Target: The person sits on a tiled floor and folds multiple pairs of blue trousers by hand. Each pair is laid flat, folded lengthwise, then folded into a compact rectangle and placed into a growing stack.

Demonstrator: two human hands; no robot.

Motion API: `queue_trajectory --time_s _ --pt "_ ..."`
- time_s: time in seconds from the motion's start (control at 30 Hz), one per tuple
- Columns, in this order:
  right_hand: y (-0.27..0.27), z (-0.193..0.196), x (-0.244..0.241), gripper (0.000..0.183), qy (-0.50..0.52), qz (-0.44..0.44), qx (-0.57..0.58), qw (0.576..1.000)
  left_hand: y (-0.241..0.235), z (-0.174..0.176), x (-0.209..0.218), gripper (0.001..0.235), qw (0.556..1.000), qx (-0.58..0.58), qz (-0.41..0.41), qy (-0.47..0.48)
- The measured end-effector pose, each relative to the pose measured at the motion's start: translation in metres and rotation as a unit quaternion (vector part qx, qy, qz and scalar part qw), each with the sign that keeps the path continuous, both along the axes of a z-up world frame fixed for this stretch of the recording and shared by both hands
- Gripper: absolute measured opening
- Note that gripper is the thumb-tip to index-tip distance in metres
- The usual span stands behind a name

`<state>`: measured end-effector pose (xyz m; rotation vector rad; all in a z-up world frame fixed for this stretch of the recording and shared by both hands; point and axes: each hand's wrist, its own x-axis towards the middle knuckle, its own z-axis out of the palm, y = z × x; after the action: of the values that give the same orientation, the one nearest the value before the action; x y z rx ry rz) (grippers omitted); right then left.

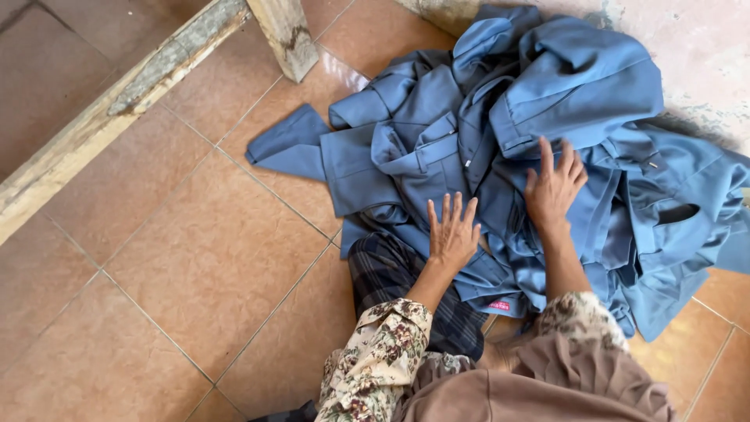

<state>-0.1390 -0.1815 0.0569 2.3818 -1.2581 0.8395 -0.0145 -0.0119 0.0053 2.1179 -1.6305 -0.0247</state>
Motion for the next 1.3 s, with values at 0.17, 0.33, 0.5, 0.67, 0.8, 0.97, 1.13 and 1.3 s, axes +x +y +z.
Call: queue_trajectory --time_s 0.17,0.33,0.5,0.67,0.8,0.97,1.13,1.3 --pt "-0.053 -0.029 0.006 0.032 0.055 0.027 0.012 0.998 -0.004 -0.032 0.008 0.057 0.996 0.053 0.004 0.067" --pt "-0.016 -0.078 0.043 0.007 0.059 0.114 -0.039 0.991 -0.008 -0.094 0.032 0.049 0.961 0.088 0.032 0.262" --pt "0.063 -0.016 0.100 0.016 -0.045 0.295 0.112 0.948 0.027 -0.067 0.069 0.054 0.827 0.058 0.120 0.547" --pt "0.111 0.126 0.131 0.018 -0.170 0.429 0.284 0.841 0.053 -0.031 0.098 0.075 0.777 0.060 0.171 0.603" --pt "0.143 0.210 0.143 0.016 -0.163 0.497 0.451 0.723 0.056 -0.020 0.096 0.102 0.701 0.045 0.163 0.692" --pt "0.124 0.223 0.201 0.015 -0.204 0.535 0.408 0.711 0.064 -0.078 0.074 0.089 0.639 0.045 0.160 0.751" --pt "0.067 0.201 0.232 0.013 -0.277 0.493 0.336 0.753 0.122 0.001 0.089 0.094 0.562 -0.022 0.152 0.813" --pt "0.030 0.199 0.232 0.028 -0.336 0.418 0.250 0.806 0.175 0.087 0.116 0.107 0.435 -0.105 0.124 0.886"
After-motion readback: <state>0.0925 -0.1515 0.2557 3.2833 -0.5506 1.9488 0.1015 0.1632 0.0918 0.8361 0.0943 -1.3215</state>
